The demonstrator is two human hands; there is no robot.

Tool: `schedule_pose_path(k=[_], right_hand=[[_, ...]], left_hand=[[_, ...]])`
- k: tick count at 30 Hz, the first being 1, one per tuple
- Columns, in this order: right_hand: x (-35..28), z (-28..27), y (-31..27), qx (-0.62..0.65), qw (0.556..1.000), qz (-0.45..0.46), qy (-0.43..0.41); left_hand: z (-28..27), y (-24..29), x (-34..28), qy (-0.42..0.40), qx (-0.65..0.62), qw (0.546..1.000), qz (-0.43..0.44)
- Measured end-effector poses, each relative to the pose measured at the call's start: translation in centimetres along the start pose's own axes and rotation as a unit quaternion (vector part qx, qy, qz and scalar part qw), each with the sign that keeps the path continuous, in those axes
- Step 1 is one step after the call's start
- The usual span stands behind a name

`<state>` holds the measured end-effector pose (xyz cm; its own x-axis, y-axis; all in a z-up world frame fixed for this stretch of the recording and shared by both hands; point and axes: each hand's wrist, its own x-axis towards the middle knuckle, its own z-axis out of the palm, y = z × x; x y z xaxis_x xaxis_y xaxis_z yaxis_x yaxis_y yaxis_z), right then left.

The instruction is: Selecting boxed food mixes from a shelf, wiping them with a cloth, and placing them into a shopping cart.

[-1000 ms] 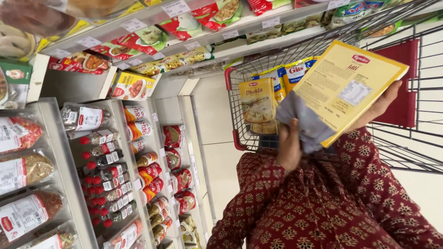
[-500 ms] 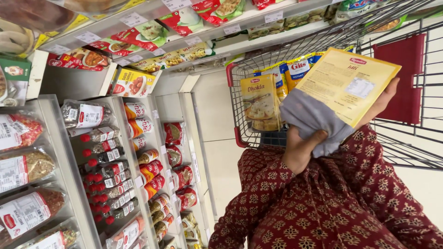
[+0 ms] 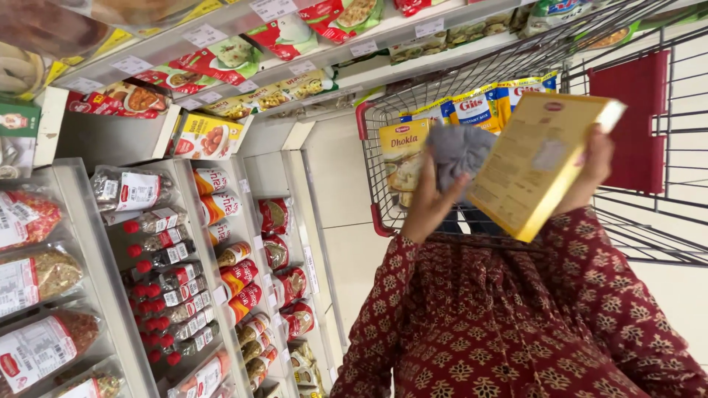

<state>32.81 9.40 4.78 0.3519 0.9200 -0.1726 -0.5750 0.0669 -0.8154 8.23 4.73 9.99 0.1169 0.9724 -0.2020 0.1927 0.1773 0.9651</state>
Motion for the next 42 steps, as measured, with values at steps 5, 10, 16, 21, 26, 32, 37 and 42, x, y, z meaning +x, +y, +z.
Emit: schedule_pose_path(k=[5, 10, 16, 21, 26, 32, 37, 42], right_hand=[[-2.3, 6.0, -1.4, -0.199, 0.962, 0.167, -0.082], [-3.2, 5.2, -1.6, -0.401, 0.893, 0.155, -0.135], [-2.8, 2.1, -4.0, -0.448, 0.835, 0.232, -0.219], [-4.1, -0.1, -2.7, -0.42, 0.8, 0.242, -0.354], [-3.9, 3.0, -4.6, -0.409, 0.832, 0.114, -0.357], [-1.0, 8.6, -9.7, -0.461, 0.81, -0.091, -0.351], [1.5, 15.1, -15.0, -0.464, 0.767, -0.295, -0.332], [2.1, 22.9, -22.4, -0.42, 0.701, -0.486, -0.308]], left_hand=[[3.8, 0.4, -0.5, -0.17, -0.051, 0.982, 0.06], [3.2, -0.1, -0.5, -0.197, -0.09, 0.972, 0.092], [-0.4, -0.6, -1.1, -0.094, -0.111, 0.983, 0.11], [-1.4, 0.5, -1.6, -0.109, -0.215, 0.97, 0.025], [-3.0, 2.3, -1.3, -0.126, -0.175, 0.972, 0.088], [-5.9, 8.6, 1.0, -0.075, 0.003, 0.985, 0.157], [-8.5, 15.2, 4.0, 0.039, 0.115, 0.956, 0.268], [-11.0, 23.6, 5.7, 0.159, 0.204, 0.872, 0.414]])
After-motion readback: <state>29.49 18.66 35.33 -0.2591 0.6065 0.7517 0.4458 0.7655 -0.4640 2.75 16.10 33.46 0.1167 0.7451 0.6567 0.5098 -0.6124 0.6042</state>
